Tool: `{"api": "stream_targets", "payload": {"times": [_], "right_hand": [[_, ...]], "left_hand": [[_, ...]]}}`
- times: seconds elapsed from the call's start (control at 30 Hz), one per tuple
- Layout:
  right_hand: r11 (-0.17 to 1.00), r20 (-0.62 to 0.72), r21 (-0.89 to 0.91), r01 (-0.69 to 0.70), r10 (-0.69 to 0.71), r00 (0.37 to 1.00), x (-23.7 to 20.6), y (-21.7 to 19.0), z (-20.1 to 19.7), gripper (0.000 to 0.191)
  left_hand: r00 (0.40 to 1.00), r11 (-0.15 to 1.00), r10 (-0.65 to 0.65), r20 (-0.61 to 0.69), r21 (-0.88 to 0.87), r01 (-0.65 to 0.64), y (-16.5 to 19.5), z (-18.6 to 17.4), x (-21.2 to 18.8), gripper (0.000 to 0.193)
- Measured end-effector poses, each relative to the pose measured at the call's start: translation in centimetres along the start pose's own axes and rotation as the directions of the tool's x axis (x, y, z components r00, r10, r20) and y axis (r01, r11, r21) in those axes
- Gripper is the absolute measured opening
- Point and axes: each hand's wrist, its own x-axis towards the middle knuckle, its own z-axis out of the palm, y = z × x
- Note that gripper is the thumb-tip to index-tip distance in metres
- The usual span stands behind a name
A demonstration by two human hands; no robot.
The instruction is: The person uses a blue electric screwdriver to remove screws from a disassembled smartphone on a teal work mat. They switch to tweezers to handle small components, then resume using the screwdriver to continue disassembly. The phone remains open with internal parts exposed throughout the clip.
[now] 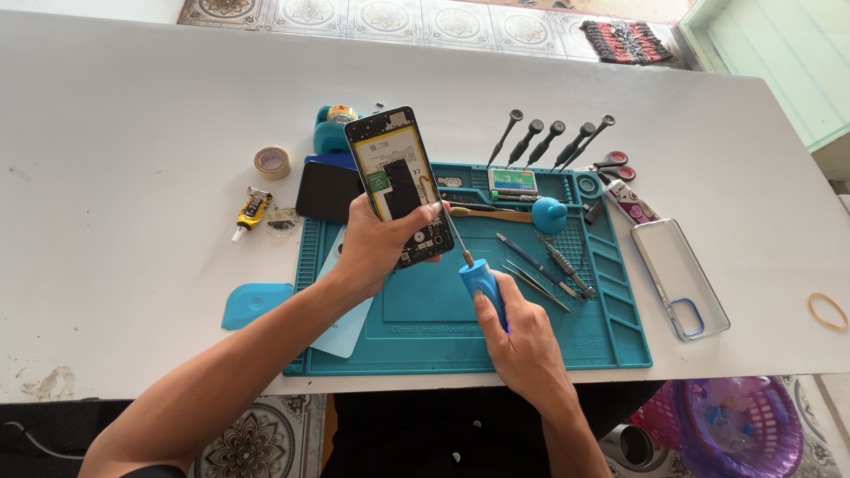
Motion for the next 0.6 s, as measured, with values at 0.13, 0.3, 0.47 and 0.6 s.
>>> {"api": "stream_targets", "payload": {"times": [0.13,0.3,0.47,0.6], "right_hand": [[1.0,0.007,0.005,0.018,-0.018,1.0,0.0,0.1,-0.1,0.04],[1.0,0.023,0.004,-0.009,0.009,1.0,0.0,0.2,-0.1,0.038],[0.999,0.065,-0.036,-0.023,0.025,0.998,0.1,0.2,-1.2,0.036],[0.985,0.063,-0.17,-0.009,0.02,0.998,-0.5,0.5,-2.9,0.037]], "left_hand": [[1.0,1.0,-0.005,-0.011,0.009,0.005,0.2,0.1,0.0,0.03],[1.0,1.0,-0.021,-0.008,0.019,0.021,0.4,-0.2,0.0,0.029],[0.998,0.999,-0.047,0.041,-0.003,0.047,0.4,-0.5,0.1,0.031],[0.989,0.99,-0.141,0.05,0.015,0.141,0.1,-0.2,0.1,0.035]]}}
